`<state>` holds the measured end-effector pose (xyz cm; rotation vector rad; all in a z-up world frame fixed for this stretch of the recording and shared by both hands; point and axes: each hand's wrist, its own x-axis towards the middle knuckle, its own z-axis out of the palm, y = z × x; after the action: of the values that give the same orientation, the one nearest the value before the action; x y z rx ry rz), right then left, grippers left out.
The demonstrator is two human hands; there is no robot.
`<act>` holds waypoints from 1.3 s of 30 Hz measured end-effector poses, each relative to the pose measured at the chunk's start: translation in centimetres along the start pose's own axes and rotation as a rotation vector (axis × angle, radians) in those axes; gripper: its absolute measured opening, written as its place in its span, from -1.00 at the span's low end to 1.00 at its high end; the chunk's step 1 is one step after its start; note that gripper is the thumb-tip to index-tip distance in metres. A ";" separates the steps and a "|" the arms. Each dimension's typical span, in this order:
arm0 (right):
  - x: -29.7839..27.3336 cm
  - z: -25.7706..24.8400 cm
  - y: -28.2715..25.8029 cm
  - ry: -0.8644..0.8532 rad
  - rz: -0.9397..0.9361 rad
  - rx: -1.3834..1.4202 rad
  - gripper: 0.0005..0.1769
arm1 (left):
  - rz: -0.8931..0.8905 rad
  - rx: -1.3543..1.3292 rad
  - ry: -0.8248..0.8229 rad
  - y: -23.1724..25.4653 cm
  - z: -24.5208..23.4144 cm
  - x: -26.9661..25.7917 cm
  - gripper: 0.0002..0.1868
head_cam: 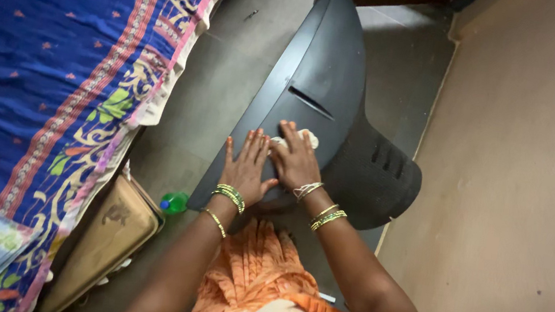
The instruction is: The person wipes the back casing and vents of a television using a cloth.
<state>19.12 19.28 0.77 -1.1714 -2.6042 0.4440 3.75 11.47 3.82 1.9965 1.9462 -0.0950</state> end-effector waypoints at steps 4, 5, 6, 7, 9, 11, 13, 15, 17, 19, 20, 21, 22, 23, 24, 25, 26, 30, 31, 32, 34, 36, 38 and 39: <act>0.9 -1.0 2.8 0.267 0.130 -0.080 -0.67 | 0.048 0.028 0.049 1.1 -0.4 3.5 0.02; 0.8 -1.2 3.4 0.320 0.186 -0.110 -0.68 | 0.062 0.045 0.067 1.2 -0.3 4.1 -0.01; 0.9 -1.2 3.8 0.372 0.242 -0.139 -0.68 | 0.070 0.058 0.074 1.3 -0.2 4.5 -0.04; 1.2 -1.2 4.3 0.404 0.287 -0.126 -0.71 | 0.081 0.072 0.084 1.4 -0.2 5.0 -0.08; 1.7 -0.9 5.2 0.466 0.377 -0.099 -0.76 | 0.093 0.094 0.084 1.8 -0.2 6.1 -0.11; 2.4 -0.5 6.0 0.522 0.418 -0.079 -0.82 | 0.091 0.112 0.063 2.0 -0.4 6.7 -0.13; 3.4 -0.4 6.7 0.592 0.462 -0.043 -0.85 | 0.099 0.105 0.061 2.1 -0.7 6.9 -0.13; 4.6 -0.6 7.2 0.681 0.509 0.006 -0.87 | 0.104 0.107 0.056 2.1 -1.0 7.0 -0.13; 5.9 -1.0 6.9 0.667 0.424 -0.035 -0.88 | 0.104 0.119 0.046 2.2 -1.4 6.8 -0.12; 7.2 -1.2 6.1 0.617 0.324 -0.059 -0.87 | 0.106 0.123 0.037 2.2 -1.7 6.8 -0.13; 7.8 -1.2 5.5 0.575 0.267 -0.064 -0.86 | 0.107 0.125 0.033 2.2 -1.8 6.8 -0.13; 8.3 -1.1 4.9 0.531 0.209 -0.068 -0.85 | 0.104 0.128 -0.001 2.2 -1.8 6.8 -0.15; 8.7 -1.0 4.4 0.486 0.192 -0.061 -0.83 | 0.100 0.130 -0.034 2.2 -1.8 6.9 -0.17; 9.2 -0.8 4.0 0.441 0.174 -0.053 -0.81 | 0.096 0.132 -0.066 2.1 -1.7 7.0 -0.19; 9.5 -0.7 3.7 0.396 0.156 -0.045 -0.79 | 0.103 0.109 -0.019 2.1 -1.6 7.1 -0.17; 9.6 -0.8 3.5 0.367 0.150 -0.051 -0.78 | 0.110 0.085 0.027 2.1 -1.4 7.0 -0.16; 9.7 -0.9 3.4 0.337 0.143 -0.057 -0.77 | 0.117 0.062 0.072 1.9 -1.2 7.1 -0.14; 9.7 -1.8 3.2 0.213 0.232 -0.033 -0.70 | 0.119 0.034 0.026 2.0 -1.0 7.2 -0.19; 9.7 -2.1 3.2 0.156 0.267 -0.031 -0.68 | 0.118 0.062 0.019 1.9 -1.1 7.1 -0.19; 9.8 -2.4 3.3 0.099 0.303 -0.030 -0.67 | 0.117 0.089 0.012 1.8 -1.2 7.0 -0.19; 10.6 -3.2 3.6 0.034 0.323 -0.060 -0.67 | 0.106 0.076 0.022 1.8 -1.6 7.1 -0.17; 10.6 -3.6 3.9 0.005 0.302 -0.123 -0.70 | 0.097 0.064 0.022 2.2 -1.5 6.8 -0.16; 10.6 -3.8 3.9 0.016 0.275 -0.149 -0.68 | 0.088 0.066 0.028 2.2 -1.6 6.9 -0.15; 10.2 -3.8 4.0 0.016 0.262 -0.162 -0.67 | 0.089 0.074 0.030 2.2 -1.6 6.8 -0.14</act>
<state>16.58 30.21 3.81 -1.5726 -2.5214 0.2741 6.01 18.46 3.78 2.1409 1.8939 -0.1175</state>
